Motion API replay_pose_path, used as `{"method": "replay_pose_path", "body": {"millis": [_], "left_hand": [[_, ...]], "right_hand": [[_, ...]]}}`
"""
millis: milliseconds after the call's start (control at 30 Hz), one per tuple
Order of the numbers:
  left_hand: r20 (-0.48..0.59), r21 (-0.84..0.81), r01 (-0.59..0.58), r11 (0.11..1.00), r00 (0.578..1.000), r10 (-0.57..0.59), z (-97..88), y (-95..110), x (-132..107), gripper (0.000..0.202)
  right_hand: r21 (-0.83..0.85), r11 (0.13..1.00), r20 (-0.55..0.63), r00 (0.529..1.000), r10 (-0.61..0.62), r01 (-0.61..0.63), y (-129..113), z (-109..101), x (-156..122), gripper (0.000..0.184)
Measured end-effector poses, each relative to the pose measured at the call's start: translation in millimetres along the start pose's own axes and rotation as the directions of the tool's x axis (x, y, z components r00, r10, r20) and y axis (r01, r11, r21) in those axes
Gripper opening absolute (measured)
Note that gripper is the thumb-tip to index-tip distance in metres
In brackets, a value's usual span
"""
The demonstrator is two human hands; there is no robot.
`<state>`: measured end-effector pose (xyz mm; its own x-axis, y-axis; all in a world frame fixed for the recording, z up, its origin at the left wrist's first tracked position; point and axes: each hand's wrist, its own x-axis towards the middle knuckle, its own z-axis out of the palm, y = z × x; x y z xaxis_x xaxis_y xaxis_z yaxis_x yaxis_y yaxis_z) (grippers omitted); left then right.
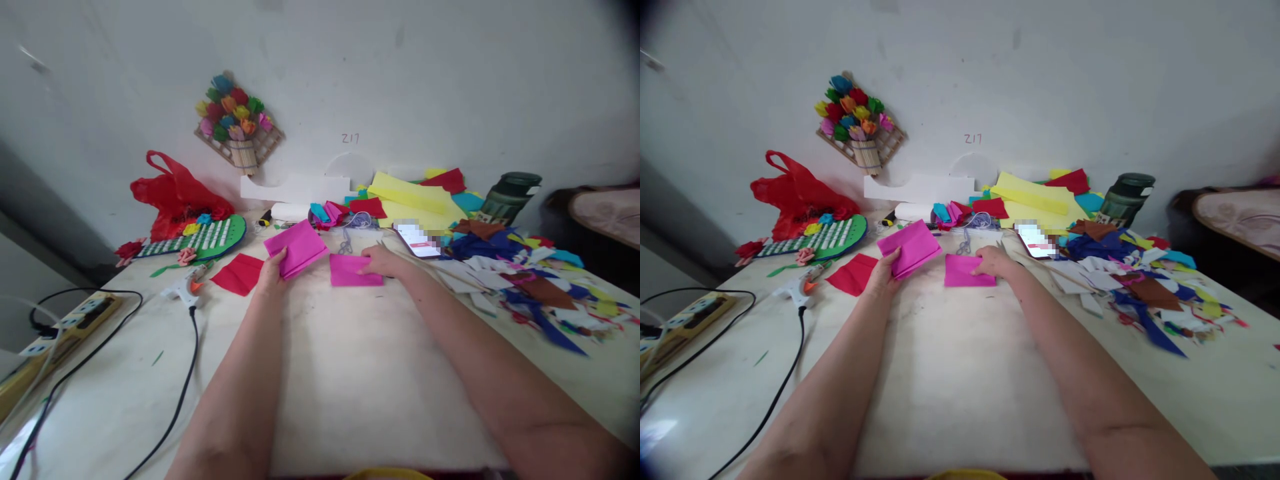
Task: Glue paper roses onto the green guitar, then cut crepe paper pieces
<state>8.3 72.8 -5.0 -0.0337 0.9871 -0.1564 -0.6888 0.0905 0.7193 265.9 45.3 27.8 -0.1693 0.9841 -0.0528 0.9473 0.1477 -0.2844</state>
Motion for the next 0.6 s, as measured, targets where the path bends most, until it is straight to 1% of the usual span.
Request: {"method": "replay_pose_path", "body": {"millis": [133,233,333,400,533,600], "left_hand": [[0.004,-0.004,-0.004,1.000,1.000,0.004,-0.7,-0.1,1.2,0.016],[-0.004,-0.016,-0.002,1.000,1.000,0.002,-0.8,0.0,1.2,0.023],[-0.008,-0.032,-0.016,0.999,1.000,0.016,-0.3,0.5,0.6,0.027],[-0.006,-0.039,-0.030,0.999,1.000,0.030,0.4,0.9,-0.2,0.026],[0.009,-0.002,-0.042,0.999,0.999,0.042,2.4,0.3,-2.7,0.018],[0.029,0.036,-0.032,0.999,0.999,0.031,3.1,-0.9,-4.2,0.015]], "right_hand": [[0.179,0.983,0.026,0.999,0.027,-0.031,-0.8,-3.8,-6.9,0.024],[0.382,0.923,0.050,0.999,0.019,-0.037,5.6,-6.3,-10.3,0.025],[0.620,0.784,0.051,0.999,-0.012,-0.022,16.4,-8.3,-13.6,0.029],[0.735,0.678,0.046,0.999,-0.016,-0.023,22.3,-9.9,-16.6,0.031],[0.874,0.485,0.027,1.000,0.006,-0.026,26.5,-13.8,-21.7,0.038],[0.917,0.398,-0.011,1.000,0.026,0.000,26.0,-15.4,-22.0,0.041]]}}
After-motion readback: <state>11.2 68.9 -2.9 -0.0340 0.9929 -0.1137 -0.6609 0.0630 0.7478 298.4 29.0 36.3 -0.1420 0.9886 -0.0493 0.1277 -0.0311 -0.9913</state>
